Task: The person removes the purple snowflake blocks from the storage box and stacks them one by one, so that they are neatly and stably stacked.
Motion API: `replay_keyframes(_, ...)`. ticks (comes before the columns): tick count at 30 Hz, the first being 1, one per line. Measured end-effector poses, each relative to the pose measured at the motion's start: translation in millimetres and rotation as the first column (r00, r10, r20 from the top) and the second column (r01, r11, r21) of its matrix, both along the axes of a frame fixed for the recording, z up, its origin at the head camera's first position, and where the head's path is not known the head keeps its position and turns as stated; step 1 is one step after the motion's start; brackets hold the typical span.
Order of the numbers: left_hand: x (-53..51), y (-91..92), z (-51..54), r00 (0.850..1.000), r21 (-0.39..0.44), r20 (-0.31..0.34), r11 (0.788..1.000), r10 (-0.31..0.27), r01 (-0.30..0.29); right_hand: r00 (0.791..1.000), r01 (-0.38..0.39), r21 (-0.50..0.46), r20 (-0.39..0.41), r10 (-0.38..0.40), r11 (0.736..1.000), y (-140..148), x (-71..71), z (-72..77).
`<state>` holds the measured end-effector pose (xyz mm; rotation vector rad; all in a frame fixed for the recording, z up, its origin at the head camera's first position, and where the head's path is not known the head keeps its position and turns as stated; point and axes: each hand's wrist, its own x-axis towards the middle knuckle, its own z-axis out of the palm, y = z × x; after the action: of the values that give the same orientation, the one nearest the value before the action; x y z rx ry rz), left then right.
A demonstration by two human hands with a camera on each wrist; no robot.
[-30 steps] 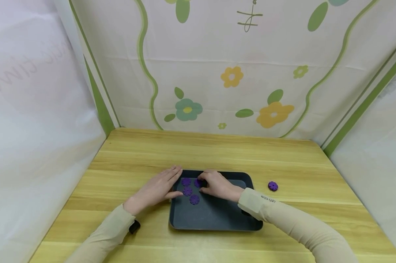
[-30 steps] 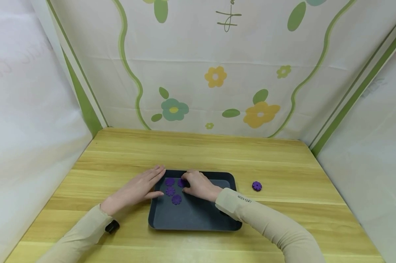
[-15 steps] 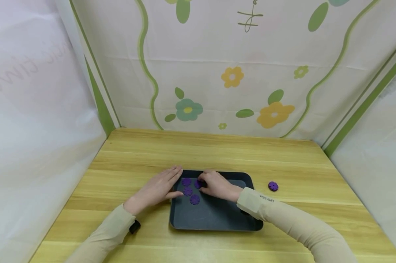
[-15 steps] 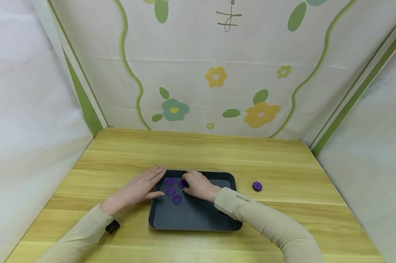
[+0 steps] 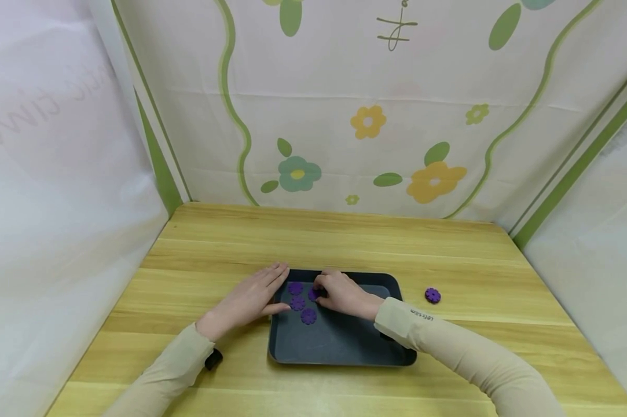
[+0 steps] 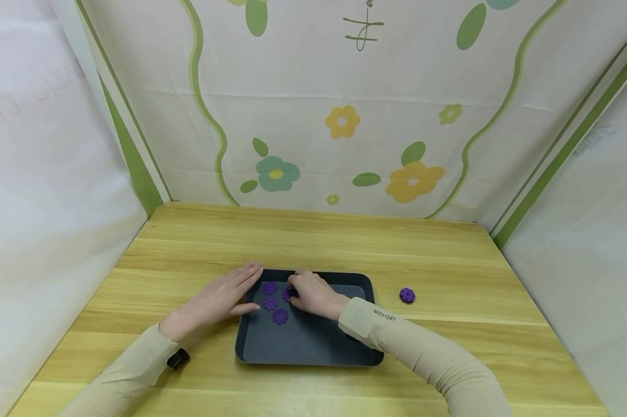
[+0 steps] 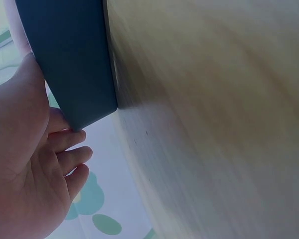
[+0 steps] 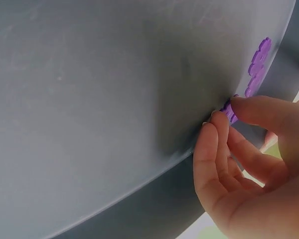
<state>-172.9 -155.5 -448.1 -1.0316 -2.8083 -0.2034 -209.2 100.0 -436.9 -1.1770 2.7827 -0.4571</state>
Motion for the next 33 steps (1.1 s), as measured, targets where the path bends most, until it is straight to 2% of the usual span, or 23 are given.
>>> replay_keyframes(7, 0.4, 0.5, 1.3, 1.000, -0.006, 0.002, 1.000, 0.004, -0.004, 1.000, 0.004, 0.004, 0.002, -0.004, 1.000, -1.5, 1.3, 0.7)
replay_keyframes(23, 0.2, 1.3, 1.8, 1.000, -0.006, -0.006, 1.000, 0.001, -0.001, 0.997, -0.002, -0.041, 0.082, 0.005, 0.999, 0.3, -7.1, 1.3)
replay_keyframes(33, 0.4, 1.0, 1.3, 1.000, -0.006, -0.006, 1.000, 0.001, -0.001, 0.992, 0.011, -0.059, 0.125, -0.003, 0.998, 5.1, -4.9, 4.5)
